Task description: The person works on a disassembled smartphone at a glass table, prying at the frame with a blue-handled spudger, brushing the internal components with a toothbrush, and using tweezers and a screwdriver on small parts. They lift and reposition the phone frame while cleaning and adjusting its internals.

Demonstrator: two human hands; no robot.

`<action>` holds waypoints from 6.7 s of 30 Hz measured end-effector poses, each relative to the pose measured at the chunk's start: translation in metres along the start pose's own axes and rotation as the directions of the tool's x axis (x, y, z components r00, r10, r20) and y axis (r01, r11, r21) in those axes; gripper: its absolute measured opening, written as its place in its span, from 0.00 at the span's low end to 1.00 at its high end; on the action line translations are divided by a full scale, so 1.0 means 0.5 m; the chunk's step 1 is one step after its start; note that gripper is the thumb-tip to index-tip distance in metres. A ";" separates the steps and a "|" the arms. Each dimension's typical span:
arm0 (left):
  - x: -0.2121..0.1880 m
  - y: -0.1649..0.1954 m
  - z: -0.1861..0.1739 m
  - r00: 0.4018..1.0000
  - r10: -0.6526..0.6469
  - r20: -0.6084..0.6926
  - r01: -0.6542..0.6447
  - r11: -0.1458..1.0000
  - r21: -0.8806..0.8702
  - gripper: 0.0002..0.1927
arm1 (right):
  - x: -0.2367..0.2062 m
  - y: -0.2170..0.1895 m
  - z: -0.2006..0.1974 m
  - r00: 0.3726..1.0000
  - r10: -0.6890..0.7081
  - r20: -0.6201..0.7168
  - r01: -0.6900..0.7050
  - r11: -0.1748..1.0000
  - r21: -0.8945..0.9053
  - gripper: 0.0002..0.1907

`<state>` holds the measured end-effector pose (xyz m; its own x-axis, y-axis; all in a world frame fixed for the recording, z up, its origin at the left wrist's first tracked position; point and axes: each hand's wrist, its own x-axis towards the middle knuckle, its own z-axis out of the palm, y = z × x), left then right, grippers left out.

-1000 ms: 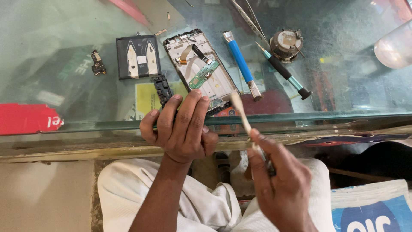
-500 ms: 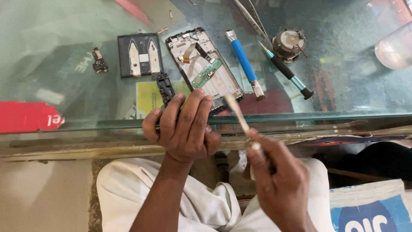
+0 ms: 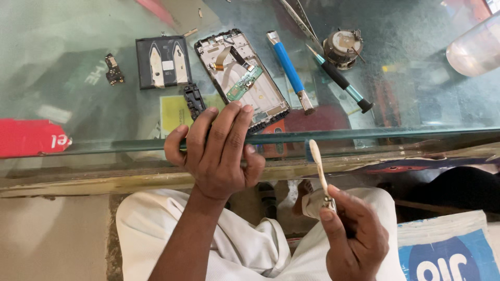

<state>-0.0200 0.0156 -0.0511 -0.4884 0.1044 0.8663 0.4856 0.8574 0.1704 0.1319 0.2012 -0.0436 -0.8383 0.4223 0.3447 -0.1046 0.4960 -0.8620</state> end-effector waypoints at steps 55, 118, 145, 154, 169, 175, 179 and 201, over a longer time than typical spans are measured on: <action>0.123 0.006 -0.041 0.983 -0.175 0.058 0.184 0.948 -0.260 0.05 | 0.115 -0.163 0.142 0.924 -0.382 0.001 0.379 0.917 -0.126 0.19; 0.139 0.019 -0.044 0.985 -0.171 0.025 0.173 0.959 -0.227 0.08 | 0.116 -0.074 0.114 0.948 -0.317 0.015 0.317 0.939 -0.133 0.25; 0.140 0.018 -0.038 0.989 -0.150 0.006 0.148 0.967 -0.209 0.07 | 0.124 -0.083 0.122 0.967 -0.228 -0.112 0.214 0.969 -0.126 0.22; 0.138 0.013 -0.039 0.989 -0.145 0.003 0.142 0.969 -0.203 0.07 | 0.108 -0.079 0.125 0.943 -0.325 -0.070 0.315 0.940 -0.130 0.24; 0.140 0.014 -0.039 0.991 -0.135 -0.003 0.132 0.970 -0.202 0.06 | 0.102 -0.075 0.127 0.944 -0.325 -0.063 0.316 0.941 -0.120 0.24; 0.139 0.015 -0.038 0.993 -0.120 0.008 0.120 0.973 -0.199 0.07 | 0.106 -0.057 0.122 0.952 -0.290 -0.093 0.282 0.955 -0.087 0.23; 0.139 0.013 -0.036 0.993 -0.115 -0.007 0.111 0.971 -0.212 0.06 | 0.096 -0.050 0.123 0.937 -0.349 -0.015 0.345 0.932 -0.114 0.24; 0.135 0.016 -0.032 0.995 -0.104 0.007 0.104 0.976 -0.192 0.06 | 0.102 -0.064 0.117 0.945 -0.322 0.067 0.327 0.938 -0.116 0.24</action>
<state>-0.0375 0.0213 0.0159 -0.5412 0.0177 0.8407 0.5624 0.7508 0.3463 0.0612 0.1626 -0.0203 -0.7939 0.1887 0.5780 -0.3108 0.6911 -0.6525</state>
